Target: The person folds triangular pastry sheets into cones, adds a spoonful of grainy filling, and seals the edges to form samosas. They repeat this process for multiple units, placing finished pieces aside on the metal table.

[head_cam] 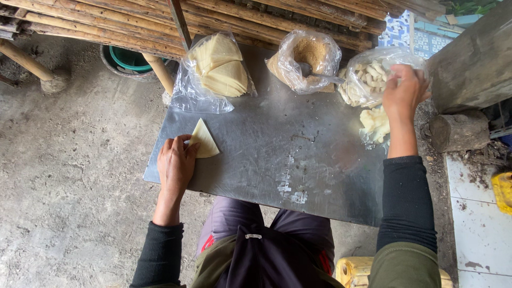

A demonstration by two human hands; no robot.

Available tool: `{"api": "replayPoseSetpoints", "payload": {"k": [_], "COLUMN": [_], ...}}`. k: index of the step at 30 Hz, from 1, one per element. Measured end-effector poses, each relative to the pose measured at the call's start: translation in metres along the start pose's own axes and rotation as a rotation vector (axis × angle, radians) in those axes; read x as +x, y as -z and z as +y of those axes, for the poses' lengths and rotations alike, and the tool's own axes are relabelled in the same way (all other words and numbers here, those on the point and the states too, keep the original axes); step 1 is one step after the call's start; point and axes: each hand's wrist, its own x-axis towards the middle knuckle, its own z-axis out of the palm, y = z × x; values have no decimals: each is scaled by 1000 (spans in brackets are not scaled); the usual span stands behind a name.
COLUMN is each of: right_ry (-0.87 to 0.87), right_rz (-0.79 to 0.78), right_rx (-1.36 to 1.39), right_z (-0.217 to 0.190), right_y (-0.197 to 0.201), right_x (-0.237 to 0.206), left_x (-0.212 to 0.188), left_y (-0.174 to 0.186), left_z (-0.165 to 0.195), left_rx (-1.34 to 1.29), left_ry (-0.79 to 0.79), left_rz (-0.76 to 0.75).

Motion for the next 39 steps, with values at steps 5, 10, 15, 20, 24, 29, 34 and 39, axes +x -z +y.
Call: {"api": "replayPoseSetpoints", "payload": {"k": [5,10,15,20,24,29,34,39], "right_ry": [-149,-122,-55,-126,-25,-145,-142,-92], "right_rz": [-130,-55,-53,-223,-311,-307,-319,-113], "right_rx": [-38,56,481,853,998,942,1015,439], "right_z": [0,5,4,-19,-37,-45,-37,12], "right_y": [-8,-5,14,13,-5,-24,-32,-6], "right_x": [9,10,-17,-85,-137,-171,-184,-179], "left_x": [0,5,16,25,35,27,25,22], "left_y": [1,14,15,-47,-105,-142,-148,-148], "left_z": [1,16,66,159,207,206,193,190], "left_rx": [-3,42,-165,-929,-1233,-1333,-1313,-1332], "left_ry": [11,-91,-201,-14,-57,80,146,257], "left_rz": [-8,149,288,-475,-732,-868,-915,-1031]}}
